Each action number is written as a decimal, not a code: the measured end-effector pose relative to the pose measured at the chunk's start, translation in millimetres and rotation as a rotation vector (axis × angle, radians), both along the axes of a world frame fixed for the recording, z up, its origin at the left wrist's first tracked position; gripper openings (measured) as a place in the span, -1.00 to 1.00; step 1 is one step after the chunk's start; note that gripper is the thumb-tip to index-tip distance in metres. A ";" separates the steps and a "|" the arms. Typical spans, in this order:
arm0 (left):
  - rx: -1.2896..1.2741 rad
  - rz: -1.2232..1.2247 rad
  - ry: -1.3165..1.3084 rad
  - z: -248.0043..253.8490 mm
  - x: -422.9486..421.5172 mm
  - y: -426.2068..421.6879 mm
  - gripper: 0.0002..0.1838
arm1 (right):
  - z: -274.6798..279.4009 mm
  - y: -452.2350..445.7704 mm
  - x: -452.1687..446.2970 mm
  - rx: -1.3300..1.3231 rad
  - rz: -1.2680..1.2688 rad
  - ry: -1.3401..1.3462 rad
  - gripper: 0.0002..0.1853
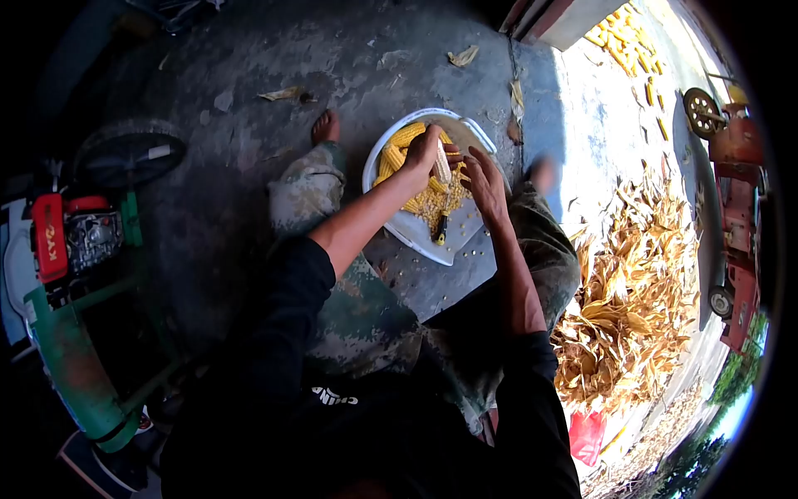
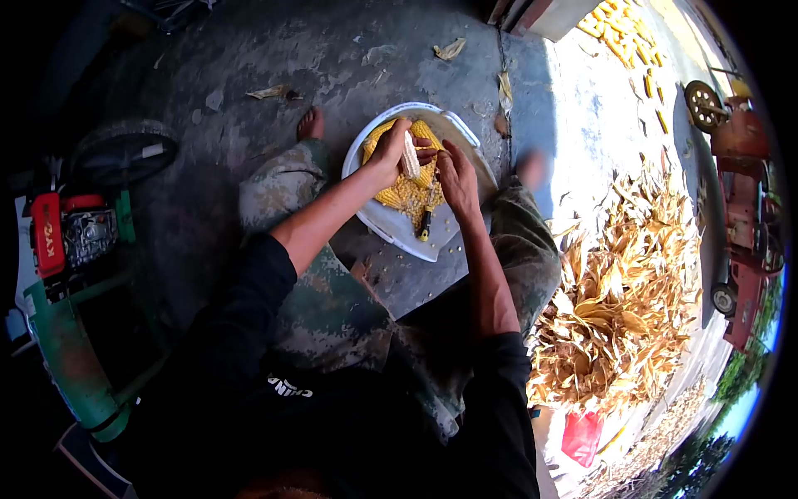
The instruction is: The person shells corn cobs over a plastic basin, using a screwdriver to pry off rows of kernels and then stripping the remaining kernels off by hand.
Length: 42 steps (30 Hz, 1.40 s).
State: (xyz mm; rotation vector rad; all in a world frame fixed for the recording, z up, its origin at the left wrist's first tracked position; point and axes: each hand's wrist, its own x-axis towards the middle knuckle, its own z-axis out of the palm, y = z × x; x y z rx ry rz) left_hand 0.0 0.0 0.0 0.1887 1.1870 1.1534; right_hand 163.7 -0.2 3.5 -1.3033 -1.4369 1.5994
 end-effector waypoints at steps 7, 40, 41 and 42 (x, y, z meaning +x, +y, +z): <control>0.087 -0.100 0.010 2.2 -9.0 0.2 -0.64 | 34.9 -19.2 -11.1 -0.247 -0.078 0.222 -0.36; 0.221 -0.161 0.255 26.6 -25.1 -16.9 -0.82 | 433.1 -229.7 632.7 0.720 -1.743 -0.154 -0.49; 0.247 -0.149 0.276 30.1 -27.0 -11.8 -0.83 | 472.8 -261.9 679.6 0.736 -1.853 -0.312 -0.50; 0.239 -0.128 0.284 30.5 -30.2 -9.1 -0.83 | 473.9 -269.0 686.2 0.631 -1.768 -0.487 -0.51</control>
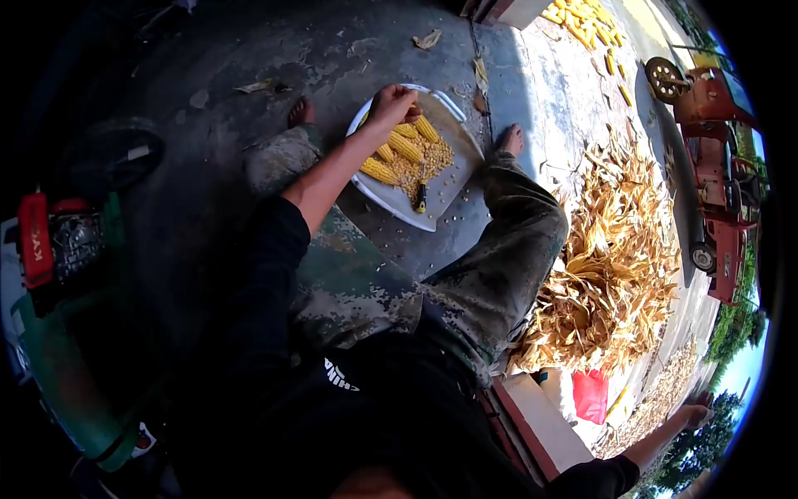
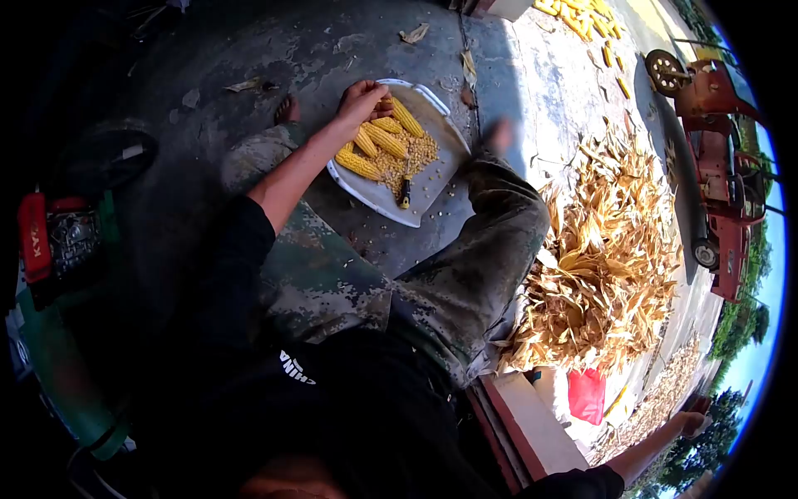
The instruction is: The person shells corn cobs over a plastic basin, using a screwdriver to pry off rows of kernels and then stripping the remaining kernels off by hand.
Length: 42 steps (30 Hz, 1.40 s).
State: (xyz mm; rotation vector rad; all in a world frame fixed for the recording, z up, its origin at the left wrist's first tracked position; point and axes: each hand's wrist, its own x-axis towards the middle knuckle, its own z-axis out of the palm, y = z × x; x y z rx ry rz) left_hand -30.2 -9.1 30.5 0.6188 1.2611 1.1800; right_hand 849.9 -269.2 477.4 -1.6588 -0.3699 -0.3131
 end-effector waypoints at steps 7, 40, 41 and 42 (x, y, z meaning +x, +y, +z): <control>-0.042 0.085 -0.106 -2.2 -2.6 -0.1 -0.84 | -251.9 136.4 -240.2 -0.433 0.681 0.265 -0.70; -0.114 0.111 0.348 -61.5 -32.9 -46.3 -0.74 | -649.7 153.7 -656.6 -1.224 1.759 -0.256 -0.72; -0.131 -0.016 0.527 -90.7 -38.8 -52.0 -0.72 | -643.4 153.5 -657.2 -1.188 1.746 -0.239 -0.73; -0.230 -0.084 0.545 -112.9 -37.9 -58.0 -0.71 | -637.4 154.1 -655.5 -1.156 1.732 -0.225 -0.73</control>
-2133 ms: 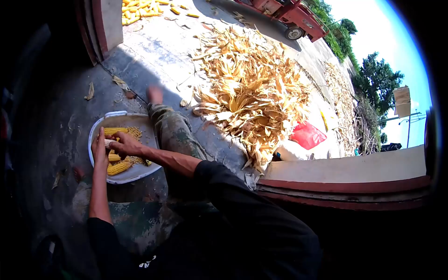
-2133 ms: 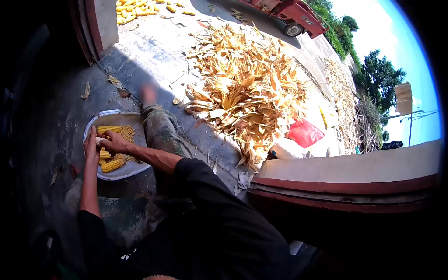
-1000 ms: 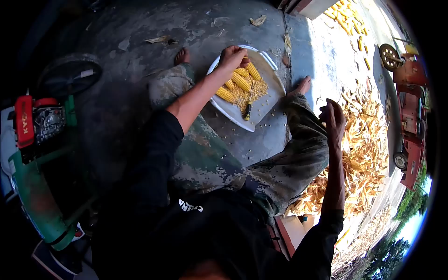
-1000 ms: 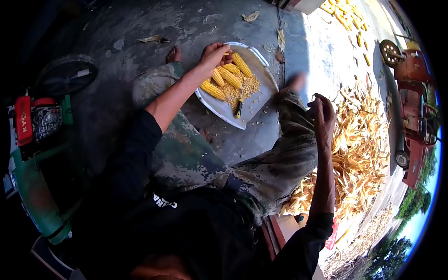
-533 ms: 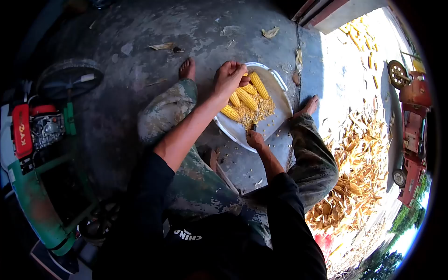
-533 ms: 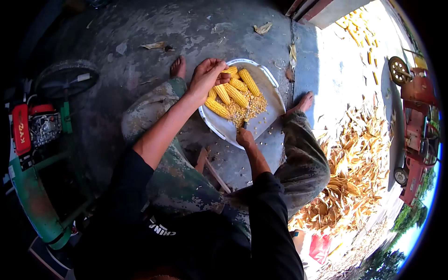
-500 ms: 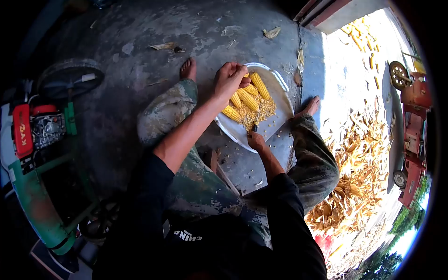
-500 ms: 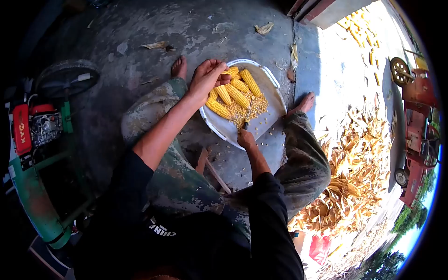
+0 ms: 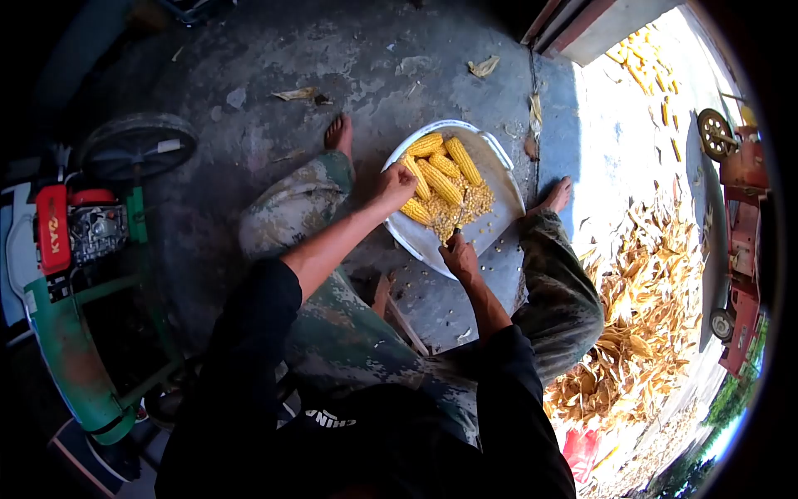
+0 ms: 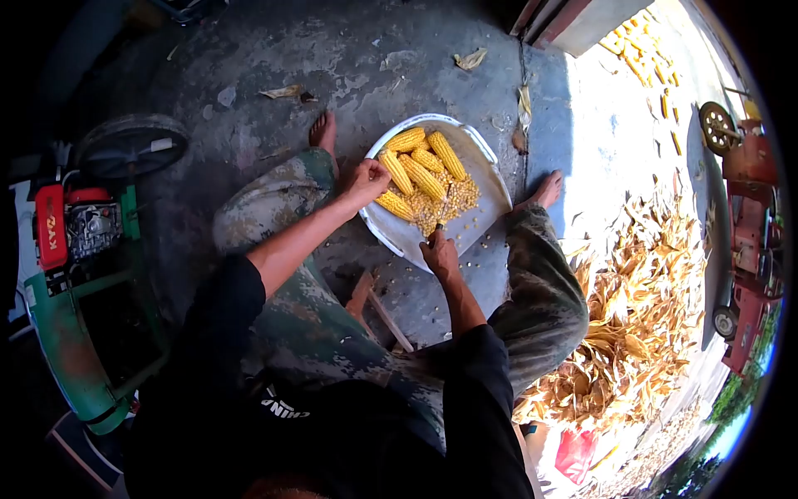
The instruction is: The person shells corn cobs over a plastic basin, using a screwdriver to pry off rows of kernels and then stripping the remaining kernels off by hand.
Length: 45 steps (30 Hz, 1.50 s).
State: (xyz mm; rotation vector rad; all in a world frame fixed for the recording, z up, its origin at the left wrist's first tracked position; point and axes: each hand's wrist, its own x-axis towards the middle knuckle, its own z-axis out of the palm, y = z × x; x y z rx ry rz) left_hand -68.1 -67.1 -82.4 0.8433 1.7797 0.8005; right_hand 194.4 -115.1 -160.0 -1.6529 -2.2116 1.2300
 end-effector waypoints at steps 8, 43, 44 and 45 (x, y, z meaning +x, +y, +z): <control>-0.339 -0.042 0.237 -50.0 17.4 11.5 -0.47 | 105.9 47.5 -0.9 -0.318 -0.440 0.044 -0.62; 0.000 0.031 0.046 -21.8 35.1 9.9 -0.42 | 157.9 53.9 48.3 -0.537 -0.776 0.734 -0.63; -0.006 0.043 -0.139 -3.7 38.6 6.4 -0.50 | 154.4 52.2 44.4 -0.541 -0.748 0.754 -0.63; -0.016 0.051 -0.328 25.3 45.8 -0.8 -0.57 | 148.7 50.2 42.5 -0.544 -0.722 0.770 -0.62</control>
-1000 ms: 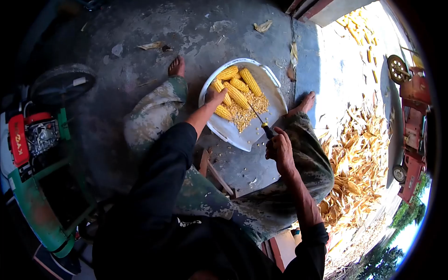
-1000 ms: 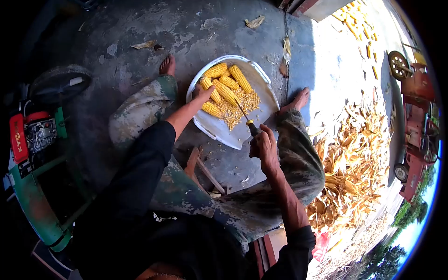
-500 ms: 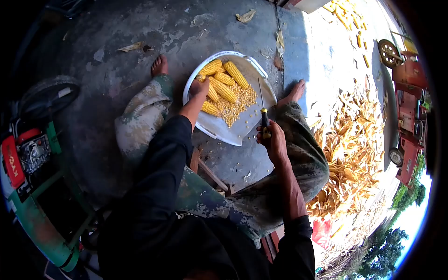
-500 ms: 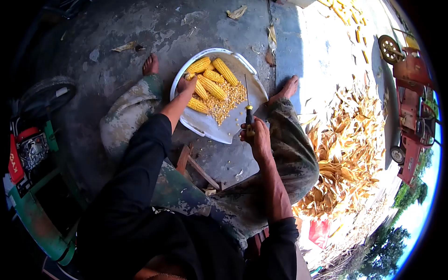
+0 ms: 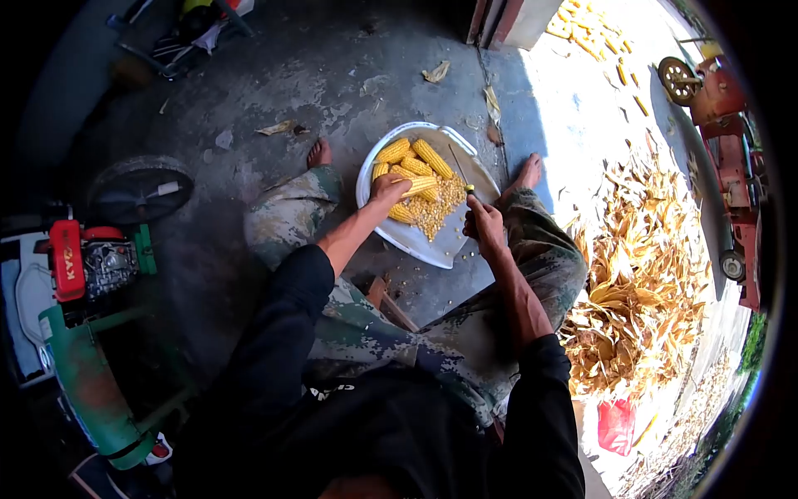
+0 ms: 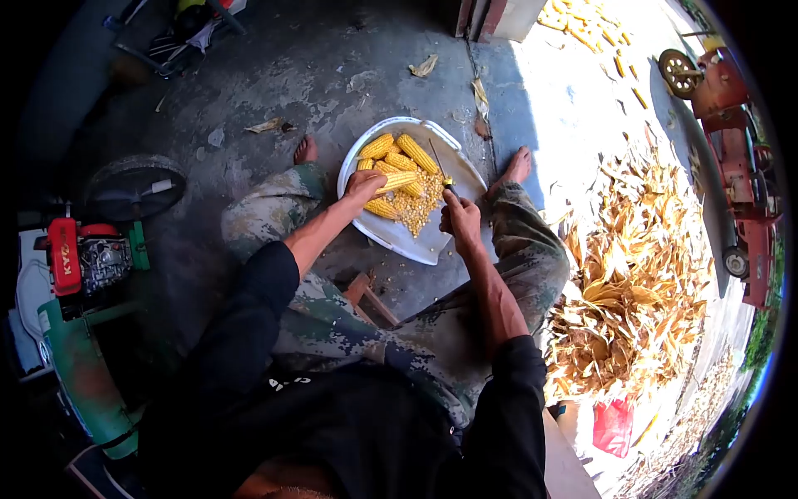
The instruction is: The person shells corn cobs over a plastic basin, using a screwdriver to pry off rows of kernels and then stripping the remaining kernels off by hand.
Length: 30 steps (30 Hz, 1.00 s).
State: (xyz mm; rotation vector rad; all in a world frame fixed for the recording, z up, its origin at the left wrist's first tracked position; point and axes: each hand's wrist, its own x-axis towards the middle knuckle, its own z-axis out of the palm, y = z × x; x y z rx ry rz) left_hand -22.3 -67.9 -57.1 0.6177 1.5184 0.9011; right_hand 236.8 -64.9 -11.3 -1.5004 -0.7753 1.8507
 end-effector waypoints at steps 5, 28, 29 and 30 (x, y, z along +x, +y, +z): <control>0.059 0.034 -0.420 57.4 41.6 -35.7 -0.72 | 15.5 -14.8 -21.0 0.014 -0.033 0.164 -0.59; -0.046 -0.066 -0.456 35.0 71.1 -70.2 -0.53 | 26.3 -28.3 -11.4 0.052 0.209 0.087 -0.68; -0.085 -0.011 -0.559 20.4 68.3 -66.1 -0.58 | 24.0 -29.9 -9.8 0.114 0.171 -0.032 -0.68; -0.125 0.070 -0.610 16.1 65.3 -62.2 -0.61 | 23.9 -31.2 -5.2 0.106 0.181 -0.032 -0.68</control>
